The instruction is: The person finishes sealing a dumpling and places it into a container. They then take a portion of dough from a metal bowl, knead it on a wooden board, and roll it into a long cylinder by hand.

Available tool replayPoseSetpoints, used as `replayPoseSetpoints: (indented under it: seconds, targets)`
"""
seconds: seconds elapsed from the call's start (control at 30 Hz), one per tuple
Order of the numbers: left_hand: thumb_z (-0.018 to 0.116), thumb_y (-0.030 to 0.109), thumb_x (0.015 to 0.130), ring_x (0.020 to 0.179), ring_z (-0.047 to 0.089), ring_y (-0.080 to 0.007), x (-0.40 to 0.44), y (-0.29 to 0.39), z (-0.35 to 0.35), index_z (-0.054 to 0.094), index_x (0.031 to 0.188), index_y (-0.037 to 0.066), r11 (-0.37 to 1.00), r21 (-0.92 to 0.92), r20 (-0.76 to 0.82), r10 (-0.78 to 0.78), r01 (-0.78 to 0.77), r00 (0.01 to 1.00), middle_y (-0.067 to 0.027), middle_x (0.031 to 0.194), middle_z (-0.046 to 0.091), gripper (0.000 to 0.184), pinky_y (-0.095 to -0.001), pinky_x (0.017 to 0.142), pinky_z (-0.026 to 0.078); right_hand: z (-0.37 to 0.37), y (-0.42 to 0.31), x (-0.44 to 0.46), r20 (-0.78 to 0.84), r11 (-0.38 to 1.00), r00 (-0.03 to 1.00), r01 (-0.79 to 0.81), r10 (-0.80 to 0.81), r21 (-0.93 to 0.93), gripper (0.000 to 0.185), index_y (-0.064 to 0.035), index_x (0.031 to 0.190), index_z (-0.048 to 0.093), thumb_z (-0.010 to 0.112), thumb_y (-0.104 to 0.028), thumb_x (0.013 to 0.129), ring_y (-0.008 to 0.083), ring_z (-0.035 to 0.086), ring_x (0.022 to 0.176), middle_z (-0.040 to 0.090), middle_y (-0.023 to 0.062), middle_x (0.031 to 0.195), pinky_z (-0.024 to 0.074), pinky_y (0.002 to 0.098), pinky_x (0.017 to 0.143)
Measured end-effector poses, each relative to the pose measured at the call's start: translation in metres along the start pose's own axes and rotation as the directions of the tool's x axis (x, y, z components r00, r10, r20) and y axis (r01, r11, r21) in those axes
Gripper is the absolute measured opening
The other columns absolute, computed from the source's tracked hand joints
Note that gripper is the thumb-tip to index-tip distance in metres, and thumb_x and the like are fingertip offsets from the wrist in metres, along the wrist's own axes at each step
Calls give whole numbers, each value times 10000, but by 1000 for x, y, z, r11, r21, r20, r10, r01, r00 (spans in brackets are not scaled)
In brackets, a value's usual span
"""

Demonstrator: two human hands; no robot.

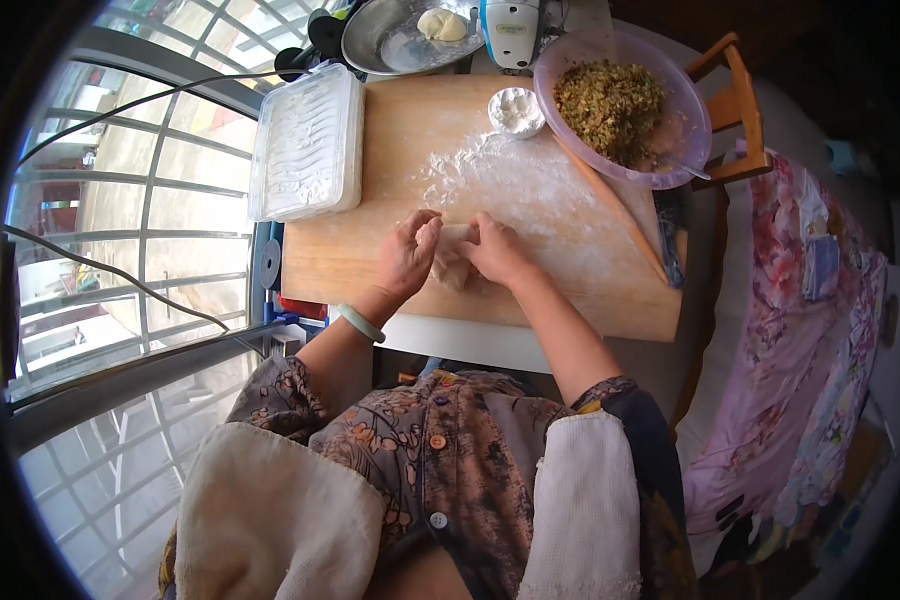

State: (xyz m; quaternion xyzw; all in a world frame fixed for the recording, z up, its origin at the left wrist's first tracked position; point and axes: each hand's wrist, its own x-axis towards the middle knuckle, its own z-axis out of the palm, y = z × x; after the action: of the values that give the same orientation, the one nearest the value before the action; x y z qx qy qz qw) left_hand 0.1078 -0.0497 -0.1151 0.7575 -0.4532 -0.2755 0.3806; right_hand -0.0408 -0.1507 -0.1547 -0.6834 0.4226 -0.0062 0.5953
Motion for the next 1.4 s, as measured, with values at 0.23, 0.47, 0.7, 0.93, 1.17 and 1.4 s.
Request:
replayPoseSetpoints:
  seconds: [0.23,0.47,0.7,0.93,1.17,1.4]
  targets:
    - [508,315,987,906,601,-400,26,-2,66,643,867,43,945,324,-73,-25,48,997,-184,934,659,326,-492,806,468,3,3,0,-164,978,982,56,-90,-200,331,21,1133,535,577,-38,810,465,608,1076,640,306,1113,486,507,928]
    - [497,326,989,930,593,-379,56,3,69,653,816,65,908,418,-122,76,-18,990,-160,861,662,350,-473,854,433,-10,9,33,-190,970,979,30,-78,-243,235,6,1037,568,587,-39,807,462,628,1014,669,278,1043,494,518,898]
    - [506,392,969,837,625,-414,76,10,69,679,767,28,928,362,-111,-45,83,993,-204,816,674,450,-485,786,482,-15,5,49,-180,989,982,-79,56,-127,254,-25,1062,617,578,-53,813,456,630,1021,677,275,1019,492,507,908]
    - [491,464,985,813,637,-455,73,14,38,672,836,4,982,136,-28,-126,128,992,-264,813,657,516,-500,757,494,18,19,3,-371,878,826,276,-425,-390,133,-57,950,563,648,-120,871,370,672,840,673,197,866,528,472,674]
    - [566,243,935,865,621,-344,9,-7,49,648,852,92,809,514,110,266,-284,958,-124,854,646,191,-456,774,469,30,43,-35,-272,666,665,456,-696,-590,132,-48,955,550,640,-93,869,367,640,798,640,153,883,529,443,678]
    - [566,245,907,993,586,-292,-13,-14,52,645,951,114,819,506,57,281,-270,958,-91,1006,630,159,-443,926,376,23,21,-57,-257,966,942,245,-216,86,240,-26,1131,551,602,-13,896,278,696,864,688,161,921,552,381,783]
